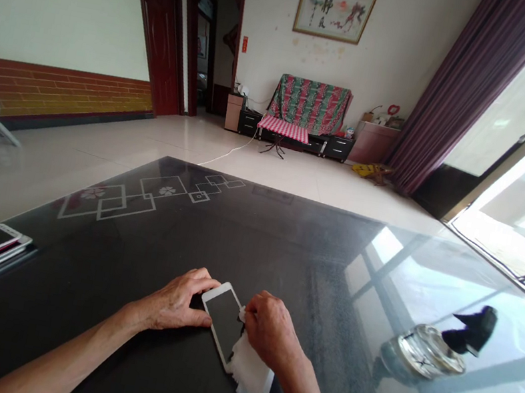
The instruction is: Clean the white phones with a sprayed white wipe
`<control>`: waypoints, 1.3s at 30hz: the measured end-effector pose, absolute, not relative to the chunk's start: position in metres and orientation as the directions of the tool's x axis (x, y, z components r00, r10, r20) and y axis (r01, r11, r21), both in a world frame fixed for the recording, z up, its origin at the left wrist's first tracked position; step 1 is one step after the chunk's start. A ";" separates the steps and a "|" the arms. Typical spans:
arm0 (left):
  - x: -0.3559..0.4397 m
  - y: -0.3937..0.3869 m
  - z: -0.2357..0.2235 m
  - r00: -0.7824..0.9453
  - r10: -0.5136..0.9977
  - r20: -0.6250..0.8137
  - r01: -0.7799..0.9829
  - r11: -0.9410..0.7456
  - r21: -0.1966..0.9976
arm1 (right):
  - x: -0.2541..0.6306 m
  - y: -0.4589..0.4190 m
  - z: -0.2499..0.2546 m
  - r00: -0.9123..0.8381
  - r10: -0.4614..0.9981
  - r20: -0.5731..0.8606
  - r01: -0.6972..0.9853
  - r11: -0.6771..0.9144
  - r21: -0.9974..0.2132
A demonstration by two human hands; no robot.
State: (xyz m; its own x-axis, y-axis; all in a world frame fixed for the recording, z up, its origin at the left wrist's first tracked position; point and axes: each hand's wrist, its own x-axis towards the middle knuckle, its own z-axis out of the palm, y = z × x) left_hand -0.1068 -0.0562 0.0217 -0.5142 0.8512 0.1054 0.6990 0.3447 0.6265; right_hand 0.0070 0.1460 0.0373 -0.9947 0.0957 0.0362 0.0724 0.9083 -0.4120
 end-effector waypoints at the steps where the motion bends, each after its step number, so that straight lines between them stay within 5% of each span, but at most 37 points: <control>1: -0.107 -0.056 0.022 -0.515 0.851 0.106 0.699 0.345 0.626 | 0.004 0.145 0.037 -0.995 0.092 0.037 0.069 0.910 -0.410; 39: -0.103 -0.057 0.025 -0.639 0.762 0.107 0.664 0.476 0.577 | -0.028 0.133 0.027 -0.983 0.167 0.081 0.121 0.908 -0.400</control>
